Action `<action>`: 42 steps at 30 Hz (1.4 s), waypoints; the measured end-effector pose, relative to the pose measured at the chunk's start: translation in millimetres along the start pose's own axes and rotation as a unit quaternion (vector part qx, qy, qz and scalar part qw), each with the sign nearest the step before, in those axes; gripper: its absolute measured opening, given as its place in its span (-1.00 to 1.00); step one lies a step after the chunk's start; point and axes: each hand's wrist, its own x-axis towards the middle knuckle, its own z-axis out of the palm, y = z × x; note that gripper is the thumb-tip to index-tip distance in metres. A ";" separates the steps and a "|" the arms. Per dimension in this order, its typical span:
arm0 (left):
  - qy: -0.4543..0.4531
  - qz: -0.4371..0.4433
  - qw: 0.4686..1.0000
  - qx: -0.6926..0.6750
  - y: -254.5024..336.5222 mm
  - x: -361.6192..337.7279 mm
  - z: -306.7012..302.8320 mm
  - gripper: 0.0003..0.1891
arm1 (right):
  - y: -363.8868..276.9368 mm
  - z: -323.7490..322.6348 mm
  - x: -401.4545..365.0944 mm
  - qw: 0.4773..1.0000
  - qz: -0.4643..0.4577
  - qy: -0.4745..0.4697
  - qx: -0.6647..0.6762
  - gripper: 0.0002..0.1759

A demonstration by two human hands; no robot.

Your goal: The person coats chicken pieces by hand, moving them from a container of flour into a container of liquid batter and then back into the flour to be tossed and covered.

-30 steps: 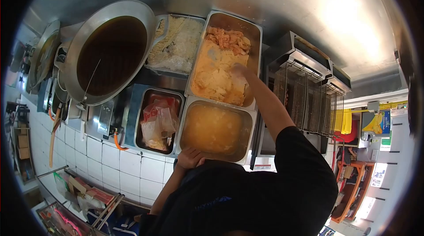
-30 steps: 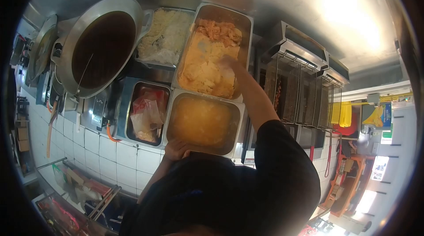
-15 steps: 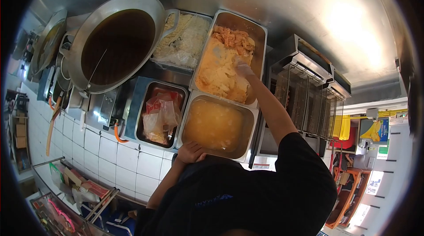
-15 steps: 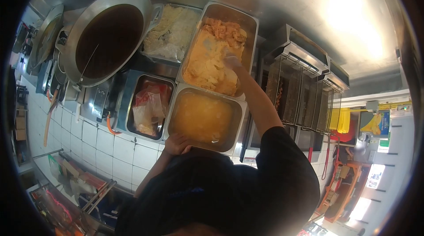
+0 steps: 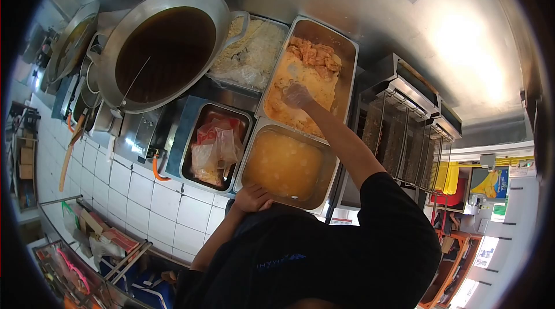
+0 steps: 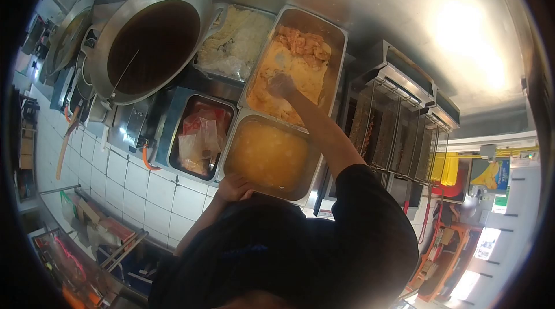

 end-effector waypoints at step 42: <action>0.006 0.016 0.999 -0.030 4.7 2.8 -5.9 -0.76 | -10.2 -117.6 -213.2 0.981 0.067 -0.037 0.177 -0.24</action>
